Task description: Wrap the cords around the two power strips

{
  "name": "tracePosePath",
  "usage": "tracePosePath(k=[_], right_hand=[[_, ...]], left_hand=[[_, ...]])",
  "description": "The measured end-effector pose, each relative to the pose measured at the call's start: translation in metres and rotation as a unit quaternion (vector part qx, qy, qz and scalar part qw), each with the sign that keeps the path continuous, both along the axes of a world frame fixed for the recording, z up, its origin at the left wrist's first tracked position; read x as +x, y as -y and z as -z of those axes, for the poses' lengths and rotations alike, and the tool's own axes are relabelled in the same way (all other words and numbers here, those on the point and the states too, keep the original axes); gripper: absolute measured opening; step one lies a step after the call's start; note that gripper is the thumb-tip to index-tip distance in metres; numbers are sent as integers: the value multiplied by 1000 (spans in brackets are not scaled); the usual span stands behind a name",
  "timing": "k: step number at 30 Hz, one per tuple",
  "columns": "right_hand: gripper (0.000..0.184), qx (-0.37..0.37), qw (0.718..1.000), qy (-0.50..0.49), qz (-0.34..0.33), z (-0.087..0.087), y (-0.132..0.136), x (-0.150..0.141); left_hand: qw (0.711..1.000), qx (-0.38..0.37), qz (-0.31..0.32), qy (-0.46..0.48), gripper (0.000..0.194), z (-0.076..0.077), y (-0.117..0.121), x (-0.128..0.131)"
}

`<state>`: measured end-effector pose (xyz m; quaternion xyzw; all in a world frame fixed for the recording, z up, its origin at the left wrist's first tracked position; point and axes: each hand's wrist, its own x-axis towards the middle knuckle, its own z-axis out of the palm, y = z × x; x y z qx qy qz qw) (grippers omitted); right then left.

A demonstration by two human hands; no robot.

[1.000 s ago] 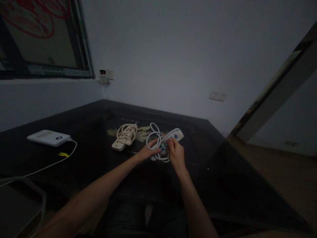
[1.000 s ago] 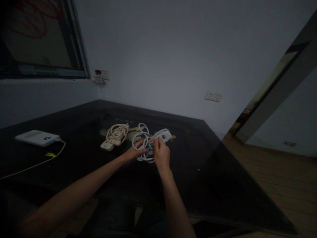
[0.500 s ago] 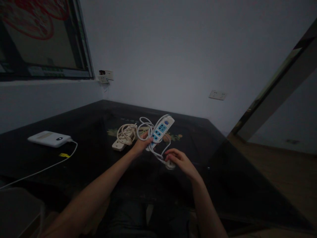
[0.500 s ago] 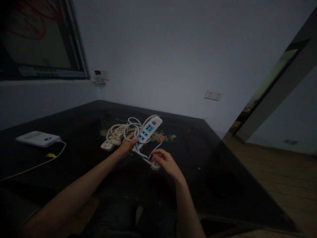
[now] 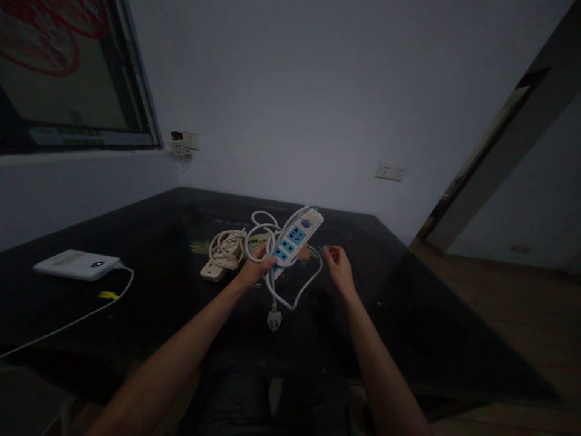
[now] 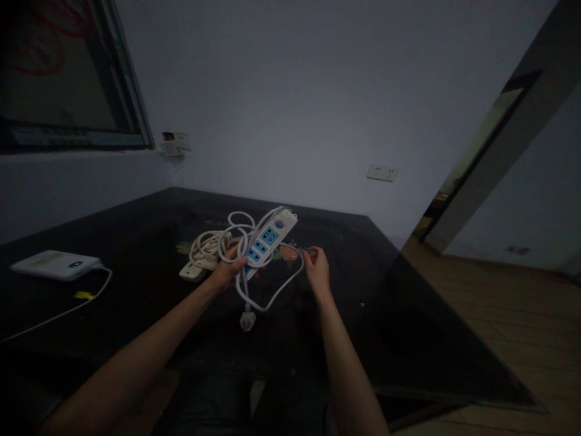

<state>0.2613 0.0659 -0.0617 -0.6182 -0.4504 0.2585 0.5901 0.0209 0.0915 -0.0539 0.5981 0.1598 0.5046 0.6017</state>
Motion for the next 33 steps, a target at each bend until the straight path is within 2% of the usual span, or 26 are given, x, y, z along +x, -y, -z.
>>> tracePosePath(k=[2, 4, 7, 11, 14, 16, 19, 21, 26, 30, 33], right_hand=[[24, -53, 998, -18, -20, 3, -22, 2], [19, -93, 992, -41, -70, 8, -34, -3], [28, -110, 980, -88, -139, 15, -34, -11], [25, -61, 969, -153, -182, 3, -21, -7], [29, 29, 964, -173, -198, -17, -10, 2], [33, 87, 967, -133, -198, -31, -3, 5], [30, 138, 977, 36, -157, -47, 11, 3], [28, 172, 964, 145, -140, -55, 20, -3], [21, 219, 912, 306, -163, -69, 36, -16], [20, 271, 903, 306, -129, -92, 39, -18], [20, 282, 904, 293, -135, -111, 39, -14]], left_hand=[[1000, 0, -5, -2, 68, 2, -2, 0], [1000, -2, -16, -7, 65, 4, -4, 0], [999, -13, -40, -5, 64, 6, -8, 0], [994, -29, -100, -10, 68, 2, -12, 2], [984, -18, -173, -24, 61, 0, -14, 3], [978, -11, -206, -32, 57, 0, -15, 4], [970, 5, -236, -50, 54, 1, -16, 4], [967, 12, -246, -70, 52, 1, -17, 4], [966, 50, -226, -118, 47, -1, -18, -1], [973, 99, -135, -160, 53, -4, -15, -5], [977, 115, -61, -171, 57, -5, -11, -6]])
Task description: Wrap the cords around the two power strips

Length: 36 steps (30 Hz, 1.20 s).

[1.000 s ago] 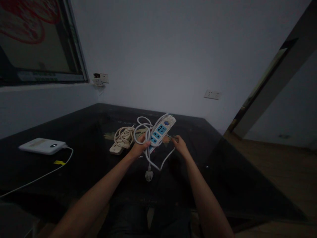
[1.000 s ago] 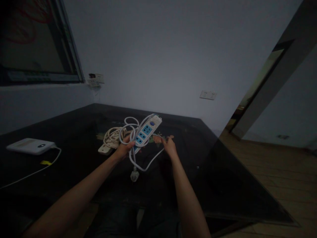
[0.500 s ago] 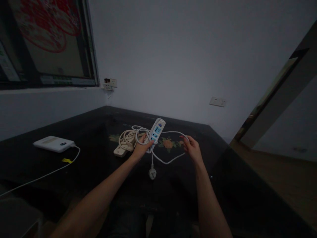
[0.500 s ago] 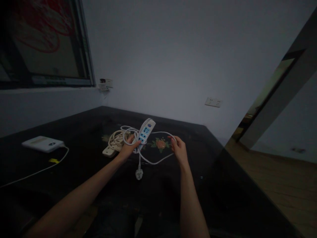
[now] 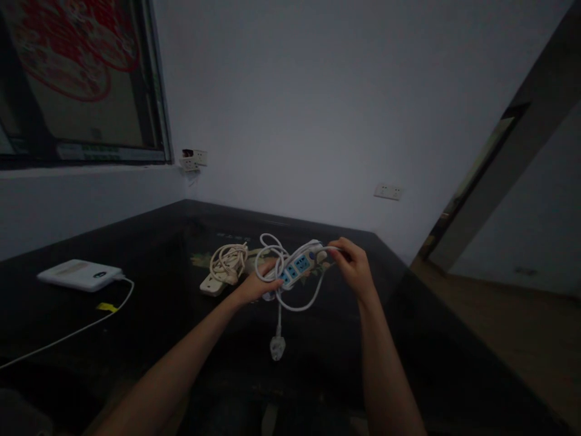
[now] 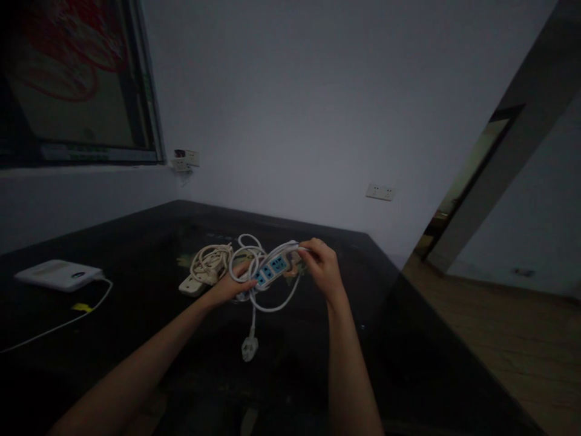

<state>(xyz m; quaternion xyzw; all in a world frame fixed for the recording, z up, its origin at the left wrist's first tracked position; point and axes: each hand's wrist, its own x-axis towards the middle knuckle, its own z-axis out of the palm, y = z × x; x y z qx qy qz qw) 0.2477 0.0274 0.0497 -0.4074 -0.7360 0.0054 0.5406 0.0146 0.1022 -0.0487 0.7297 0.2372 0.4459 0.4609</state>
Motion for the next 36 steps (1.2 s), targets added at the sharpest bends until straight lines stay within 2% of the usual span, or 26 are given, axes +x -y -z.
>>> tracePosePath(k=[4, 8, 10, 12, 16, 19, 25, 29, 33, 36], right_hand=[[21, -20, 1000, -10, -7, -12, -4, 7], [26, -56, 997, -59, -16, -12, -15, 8], [30, -100, 989, -94, -50, -11, -20, 7], [35, -182, 969, -126, -112, -10, -25, 5], [40, -360, 890, -148, -238, 1, -31, -3], [39, -415, 852, -160, -277, 17, -35, -14], [28, -362, 864, -261, -234, 51, -39, -29], [30, -339, 844, -361, -204, 72, -42, -27], [32, -334, 833, -412, -155, 98, -46, -24], [32, -354, 845, -384, -113, 111, -46, -22]], left_hand=[[997, -2, 78, 11, 59, -2, 6, -1], [990, -16, 136, 23, 59, -5, 13, -2], [987, -25, 158, 30, 59, -6, 17, -2], [983, -36, 177, 36, 62, -7, 22, -2], [974, -72, 216, 19, 68, -8, 28, 0], [973, -69, 218, 17, 68, -10, 30, 2], [976, -76, 202, 27, 60, -12, 31, 3], [976, -111, 176, 61, 60, -8, 32, 6], [980, -125, 112, 111, 59, -5, 30, 10], [982, -127, 47, 131, 57, -5, 25, 12]])
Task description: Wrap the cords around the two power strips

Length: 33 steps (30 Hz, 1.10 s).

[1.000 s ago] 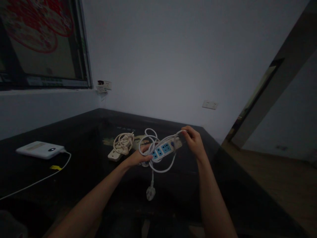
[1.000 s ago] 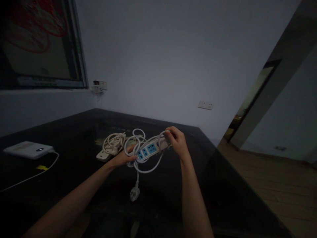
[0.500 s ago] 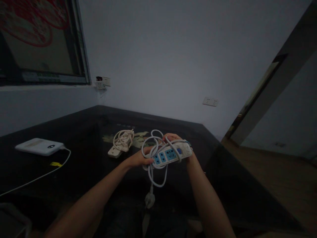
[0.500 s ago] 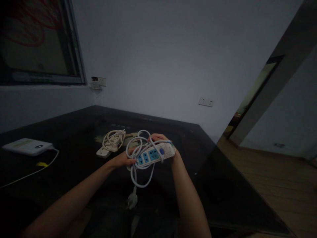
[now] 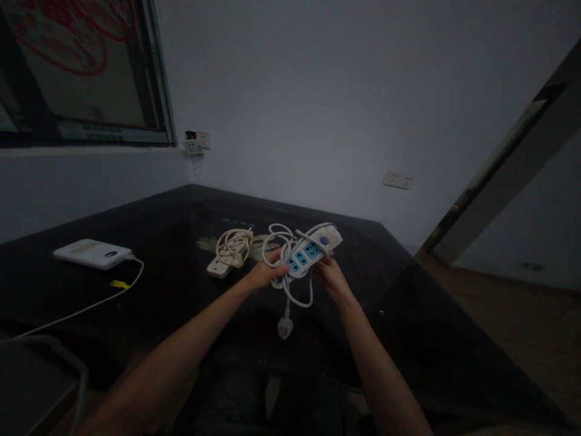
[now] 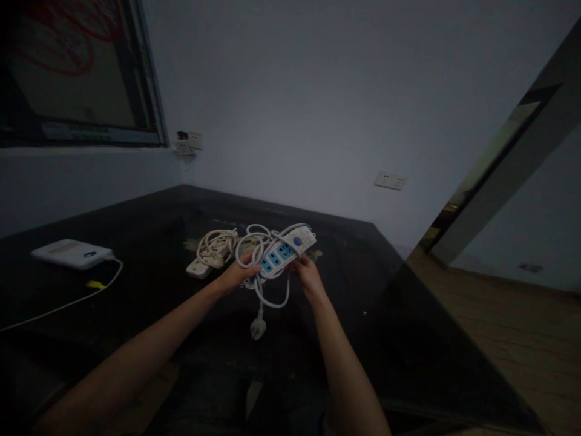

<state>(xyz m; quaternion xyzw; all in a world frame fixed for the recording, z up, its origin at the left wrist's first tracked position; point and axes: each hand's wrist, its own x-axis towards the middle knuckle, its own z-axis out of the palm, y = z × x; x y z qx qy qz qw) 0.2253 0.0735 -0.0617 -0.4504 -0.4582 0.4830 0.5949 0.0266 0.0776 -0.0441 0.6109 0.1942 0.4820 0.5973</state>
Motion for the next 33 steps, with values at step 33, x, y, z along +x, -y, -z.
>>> tracePosePath(k=[33], right_hand=[[56, 53, 890, 448, 61, 42, 110, -88]], left_hand=[[981, -104, -134, 94, 59, 10, -22, 4]])
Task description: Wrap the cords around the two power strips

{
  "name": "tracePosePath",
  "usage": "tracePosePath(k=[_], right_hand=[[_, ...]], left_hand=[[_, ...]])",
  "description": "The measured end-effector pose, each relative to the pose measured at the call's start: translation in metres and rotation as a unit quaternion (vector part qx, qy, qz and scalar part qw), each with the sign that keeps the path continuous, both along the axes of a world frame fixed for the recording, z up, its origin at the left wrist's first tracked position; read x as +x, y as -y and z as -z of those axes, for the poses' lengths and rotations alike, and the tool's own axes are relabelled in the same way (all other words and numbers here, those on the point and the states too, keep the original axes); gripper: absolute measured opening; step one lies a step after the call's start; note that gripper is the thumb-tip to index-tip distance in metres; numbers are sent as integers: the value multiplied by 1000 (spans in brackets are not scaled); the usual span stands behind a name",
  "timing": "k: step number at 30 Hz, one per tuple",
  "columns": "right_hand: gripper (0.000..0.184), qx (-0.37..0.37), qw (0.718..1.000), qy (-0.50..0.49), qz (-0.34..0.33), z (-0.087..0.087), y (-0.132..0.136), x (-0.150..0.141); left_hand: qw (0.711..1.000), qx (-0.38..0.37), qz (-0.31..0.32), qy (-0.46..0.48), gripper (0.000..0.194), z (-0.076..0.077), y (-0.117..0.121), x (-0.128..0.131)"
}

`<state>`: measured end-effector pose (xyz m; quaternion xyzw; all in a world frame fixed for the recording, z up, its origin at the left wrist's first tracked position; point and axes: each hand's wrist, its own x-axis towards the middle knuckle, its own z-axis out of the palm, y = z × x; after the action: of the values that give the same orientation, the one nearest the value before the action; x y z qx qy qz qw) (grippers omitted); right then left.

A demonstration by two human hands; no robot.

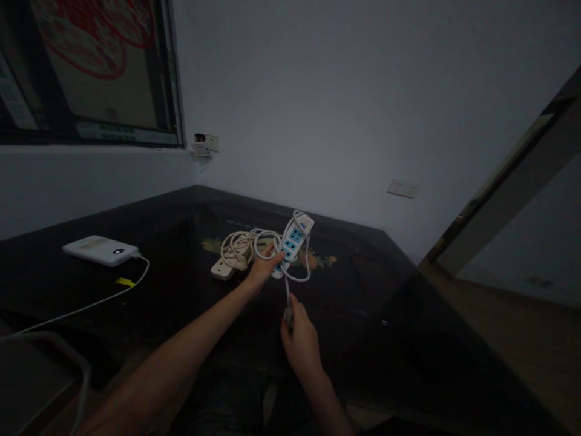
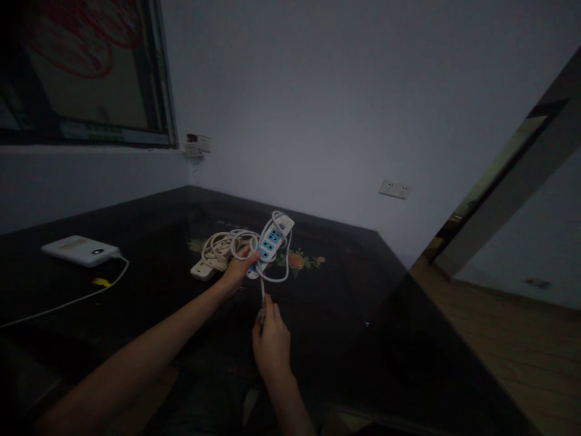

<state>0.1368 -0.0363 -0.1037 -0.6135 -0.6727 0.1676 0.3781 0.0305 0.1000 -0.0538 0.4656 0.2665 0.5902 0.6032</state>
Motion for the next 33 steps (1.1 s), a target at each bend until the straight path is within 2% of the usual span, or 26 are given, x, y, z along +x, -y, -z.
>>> tracePosePath(k=[3, 5, 7, 9, 10, 12, 13, 15, 18, 21, 25, 28, 33], right_hand=[[57, -17, 998, -43, -50, -6, 6, 7], [57, -34, 995, -54, -78, -16, 8, 16], [47, -48, 993, -67, -89, -31, 7, 31], [29, -37, 989, -121, -71, -48, 0, 49], [32, -14, 986, -159, -48, -57, -6, 59], [37, 82, 971, -221, 36, -71, -26, 75], [35, 138, 959, -234, 75, -76, -39, 81], [37, 199, 949, -222, 100, -81, -69, 87], [50, 182, 955, -225, 55, -79, -108, 83], [42, 157, 961, -226, 3, -73, -127, 73], [28, 88, 981, -167, -54, -64, -123, 66], [31, 45, 984, -143, -101, -57, -112, 68], [36, -10, 982, -133, -133, -50, -91, 80]], left_hand=[[1000, -8, 11, 8, 57, 2, -1, 0], [1000, -8, 26, 11, 53, 2, 0, 1], [999, -6, 32, 13, 49, 1, 2, 1], [999, -6, 39, 13, 48, -1, 5, 2], [999, -7, 46, 14, 49, -2, 7, 2], [998, -11, 65, 13, 52, -4, 11, 2], [997, -10, 75, 11, 54, -4, 13, 2], [996, -4, 93, 6, 58, -3, 16, 2], [992, 13, 124, -1, 60, -2, 18, 1], [988, 23, 154, -3, 61, -3, 19, 0], [987, 24, 156, -4, 54, -4, 20, 0], [988, 34, 150, -5, 50, -3, 19, 0], [994, 49, 102, 8, 48, 1, 14, 1]])
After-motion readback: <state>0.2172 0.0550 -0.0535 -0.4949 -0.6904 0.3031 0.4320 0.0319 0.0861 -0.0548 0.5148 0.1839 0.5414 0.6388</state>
